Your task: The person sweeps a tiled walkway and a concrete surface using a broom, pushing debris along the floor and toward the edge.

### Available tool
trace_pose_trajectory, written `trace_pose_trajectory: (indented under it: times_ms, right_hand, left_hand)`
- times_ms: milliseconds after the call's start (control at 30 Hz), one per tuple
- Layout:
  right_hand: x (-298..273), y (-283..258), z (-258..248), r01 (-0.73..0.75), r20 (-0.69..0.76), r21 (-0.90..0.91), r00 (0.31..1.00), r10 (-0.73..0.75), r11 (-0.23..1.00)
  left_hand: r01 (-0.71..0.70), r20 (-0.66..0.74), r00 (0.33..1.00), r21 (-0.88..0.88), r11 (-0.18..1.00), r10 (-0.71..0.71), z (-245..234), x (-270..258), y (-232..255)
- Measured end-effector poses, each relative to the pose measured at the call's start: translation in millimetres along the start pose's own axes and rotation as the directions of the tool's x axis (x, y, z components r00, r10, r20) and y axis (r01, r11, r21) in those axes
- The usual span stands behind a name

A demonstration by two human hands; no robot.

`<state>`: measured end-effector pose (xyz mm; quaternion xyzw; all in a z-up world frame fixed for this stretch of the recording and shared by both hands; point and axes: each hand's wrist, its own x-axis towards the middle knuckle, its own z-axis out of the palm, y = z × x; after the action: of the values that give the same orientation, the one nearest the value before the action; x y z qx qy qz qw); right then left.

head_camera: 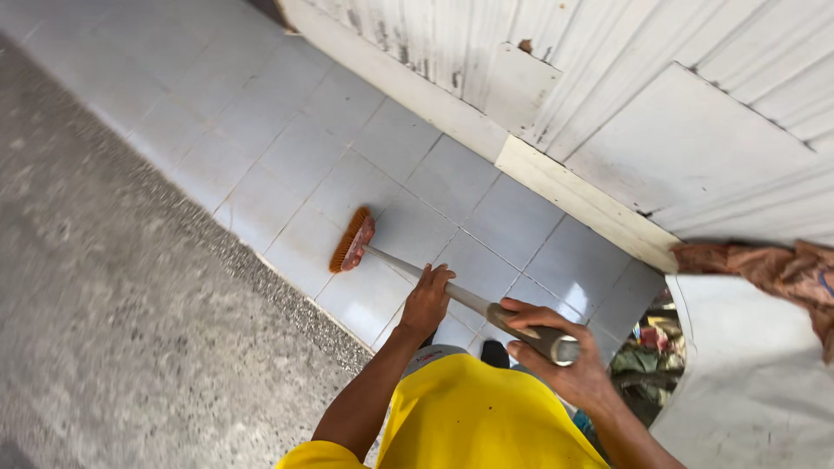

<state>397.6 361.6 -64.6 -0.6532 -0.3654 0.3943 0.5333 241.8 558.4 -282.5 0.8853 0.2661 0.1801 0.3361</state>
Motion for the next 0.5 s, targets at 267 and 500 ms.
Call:
trace_pose_trajectory:
  times_ms: [267,500]
  right_hand:
    - [33.1,-8.5,45.9,-0.074,-0.344,-0.095,0.938,0.037,0.993]
    - [-2.5,-22.4,40.4,-0.224,-0.588,0.043,0.782,0.206,0.974]
  left_hand:
    - [-0.146,0.038,0.988,-0.077,0.986,0.15,10.9,94.9,-44.4]
    - [-0.272,0.226,0.94,0.039,0.961,0.257,44.1,113.1,-36.8]
